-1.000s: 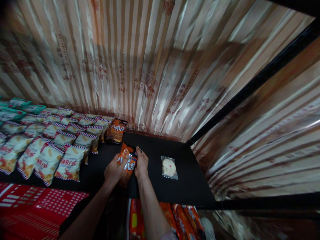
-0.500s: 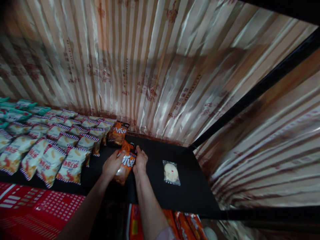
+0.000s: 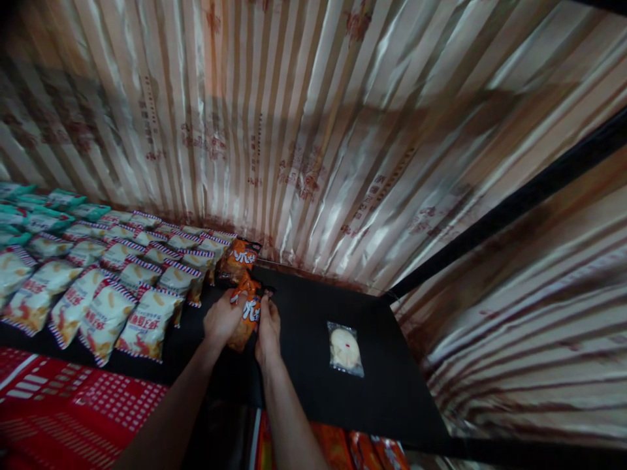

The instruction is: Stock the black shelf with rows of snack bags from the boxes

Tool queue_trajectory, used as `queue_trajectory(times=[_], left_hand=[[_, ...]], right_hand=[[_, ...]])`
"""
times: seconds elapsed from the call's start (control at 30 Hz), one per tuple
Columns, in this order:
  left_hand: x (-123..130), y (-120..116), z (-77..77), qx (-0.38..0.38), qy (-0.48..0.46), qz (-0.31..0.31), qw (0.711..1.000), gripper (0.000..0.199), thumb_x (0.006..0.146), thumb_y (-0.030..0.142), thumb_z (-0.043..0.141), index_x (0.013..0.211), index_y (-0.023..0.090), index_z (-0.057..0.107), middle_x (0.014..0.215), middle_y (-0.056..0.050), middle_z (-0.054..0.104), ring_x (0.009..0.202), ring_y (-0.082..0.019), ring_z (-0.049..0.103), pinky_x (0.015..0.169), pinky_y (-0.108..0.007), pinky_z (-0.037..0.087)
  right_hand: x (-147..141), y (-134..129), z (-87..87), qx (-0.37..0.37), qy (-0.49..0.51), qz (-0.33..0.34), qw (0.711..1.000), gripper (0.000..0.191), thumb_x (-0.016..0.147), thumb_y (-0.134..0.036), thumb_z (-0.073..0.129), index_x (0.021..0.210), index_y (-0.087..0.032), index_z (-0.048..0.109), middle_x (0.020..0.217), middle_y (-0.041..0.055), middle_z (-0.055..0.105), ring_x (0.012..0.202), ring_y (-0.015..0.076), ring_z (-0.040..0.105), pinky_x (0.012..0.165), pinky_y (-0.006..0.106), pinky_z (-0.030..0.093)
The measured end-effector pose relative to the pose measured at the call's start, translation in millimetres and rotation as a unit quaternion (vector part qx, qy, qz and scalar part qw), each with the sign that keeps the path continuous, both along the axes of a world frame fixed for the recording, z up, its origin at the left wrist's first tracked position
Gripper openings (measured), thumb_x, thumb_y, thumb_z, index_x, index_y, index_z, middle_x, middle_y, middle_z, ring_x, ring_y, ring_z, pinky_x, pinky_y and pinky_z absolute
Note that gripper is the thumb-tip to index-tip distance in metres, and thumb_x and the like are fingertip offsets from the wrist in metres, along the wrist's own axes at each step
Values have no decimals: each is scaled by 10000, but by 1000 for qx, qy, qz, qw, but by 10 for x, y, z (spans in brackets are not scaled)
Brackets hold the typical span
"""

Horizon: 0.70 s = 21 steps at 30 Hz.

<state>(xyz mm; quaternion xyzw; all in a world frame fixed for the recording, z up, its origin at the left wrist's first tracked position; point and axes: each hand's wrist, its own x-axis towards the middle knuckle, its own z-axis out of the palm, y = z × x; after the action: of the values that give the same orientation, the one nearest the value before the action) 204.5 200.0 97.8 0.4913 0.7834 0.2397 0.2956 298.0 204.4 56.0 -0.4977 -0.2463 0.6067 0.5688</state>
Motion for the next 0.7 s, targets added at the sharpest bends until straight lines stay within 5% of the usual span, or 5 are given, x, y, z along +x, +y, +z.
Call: queue_trajectory(times=[0.2, 0.3, 0.53, 0.7], left_hand=[[-31, 27, 7, 0, 20, 15, 1000, 443, 857, 488, 291, 1056, 214, 576, 933, -130, 683, 884, -287, 637, 720, -355, 438], [-27, 40, -3, 10, 24, 17, 1000, 442, 868, 480, 300, 1096, 205, 562, 952, -120, 679, 873, -263, 638, 724, -341, 445], [55, 94, -195, 224, 59, 69, 970, 467, 855, 338, 402, 1241, 80, 455, 1144, -163, 591, 1069, -253, 546, 913, -363, 410], [129, 119, -307, 303, 81, 94, 945, 547, 819, 296, 441, 1294, 31, 380, 1316, -202, 451, 1240, -273, 399, 1029, -407, 315]], right_hand=[[-43, -235, -184, 43, 3, 101, 994, 470, 619, -436, 726, 993, -187, 587, 922, 48, 692, 801, 181, 647, 687, 276, 499], [-67, -194, -242, 59, 2, 96, 994, 426, 598, -386, 743, 946, -188, 598, 874, 40, 697, 789, 186, 647, 735, 306, 498], [-223, 71, -246, 74, -77, 44, 993, 380, 590, -298, 711, 932, -183, 593, 841, 21, 688, 757, 159, 630, 694, 256, 482], [-348, 306, -284, 73, -43, 7, 996, 329, 576, -372, 657, 836, -186, 580, 741, 0, 675, 665, 151, 612, 680, 281, 487]])
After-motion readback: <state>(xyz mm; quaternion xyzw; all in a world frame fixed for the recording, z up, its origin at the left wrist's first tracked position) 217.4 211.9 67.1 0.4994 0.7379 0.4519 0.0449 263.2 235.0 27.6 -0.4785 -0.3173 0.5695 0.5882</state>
